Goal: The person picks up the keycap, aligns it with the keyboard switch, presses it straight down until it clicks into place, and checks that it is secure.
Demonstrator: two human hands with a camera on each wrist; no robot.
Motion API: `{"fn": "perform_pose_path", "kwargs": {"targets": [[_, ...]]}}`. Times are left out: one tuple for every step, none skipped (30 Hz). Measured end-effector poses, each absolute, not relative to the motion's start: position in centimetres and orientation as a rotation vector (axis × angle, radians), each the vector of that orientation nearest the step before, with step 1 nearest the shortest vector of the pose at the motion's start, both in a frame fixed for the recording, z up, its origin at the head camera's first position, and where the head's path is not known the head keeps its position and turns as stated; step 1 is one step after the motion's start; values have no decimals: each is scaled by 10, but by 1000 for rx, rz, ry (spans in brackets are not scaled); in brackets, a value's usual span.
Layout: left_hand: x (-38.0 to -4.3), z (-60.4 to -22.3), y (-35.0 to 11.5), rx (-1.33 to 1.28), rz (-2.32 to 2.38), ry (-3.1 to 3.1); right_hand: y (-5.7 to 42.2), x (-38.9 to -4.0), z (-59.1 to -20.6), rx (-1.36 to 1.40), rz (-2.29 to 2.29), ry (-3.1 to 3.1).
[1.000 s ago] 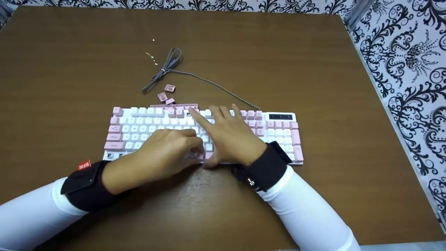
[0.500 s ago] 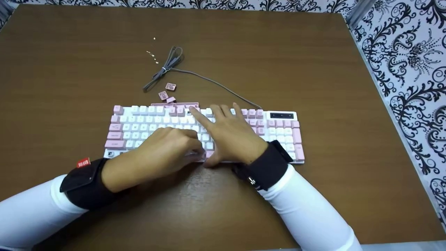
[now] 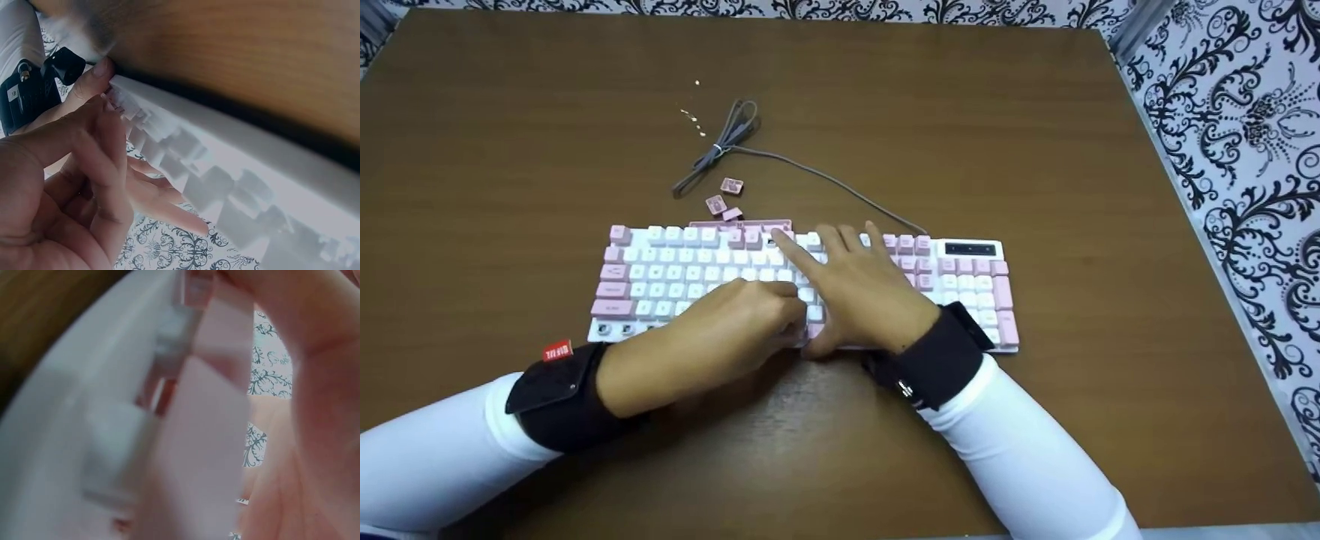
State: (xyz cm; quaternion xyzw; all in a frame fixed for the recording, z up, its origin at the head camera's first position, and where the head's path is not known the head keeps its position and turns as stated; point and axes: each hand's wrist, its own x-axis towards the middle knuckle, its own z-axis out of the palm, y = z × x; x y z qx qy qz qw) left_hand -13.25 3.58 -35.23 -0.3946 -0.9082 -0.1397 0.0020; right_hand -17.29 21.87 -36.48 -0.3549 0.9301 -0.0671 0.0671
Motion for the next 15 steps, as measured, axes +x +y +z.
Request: {"fn": "perform_pose_path", "kwargs": {"targets": [[-133, -352, 36, -1239, -434, -2856, 219, -173, -365, -1074, -203, 2803], [-133, -352, 37, -1240, -429, -2861, 219, -173, -365, -1075, -205, 2802], [-133, -352, 37, -1242, -425, -2865, 219, -173, -365, -1077, -203, 2802], [-134, -352, 37, -1245, -420, -2871, 219, -173, -365, -1080, -204, 2802], [-134, -351, 37, -1244, -417, -2875, 219, -173, -365, -1080, -204, 2801], [-134, -351, 37, -1243, -418, -2878, 219, -173, -365, -1080, -206, 2802], [-134, -351, 37, -1241, -419, -2880, 219, -173, -365, -1080, -207, 2802], [-135, -351, 37, -1240, -424, -2883, 218, -173, -365, -1079, -206, 2802], [-135, -351, 37, -1241, -425, -2884, 218, -174, -365, -1078, -204, 2802], [-135, -351, 37, -1241, -424, -2886, 218, -174, -365, -1075, -203, 2801], [-135, -351, 37, -1243, -423, -2888, 218, -174, -365, -1074, -201, 2800], [-135, -351, 36, -1247, -426, -2891, 218, -174, -364, -1071, -200, 2798], [-135, -351, 36, -1249, -427, -2892, 218, -174, -364, -1069, -197, 2796], [-135, -351, 36, -1252, -432, -2895, 218, -174, -364, -1068, -194, 2795], [-135, -351, 36, -1253, -438, -2895, 218, -174, -364, -1067, -191, 2795]]}}
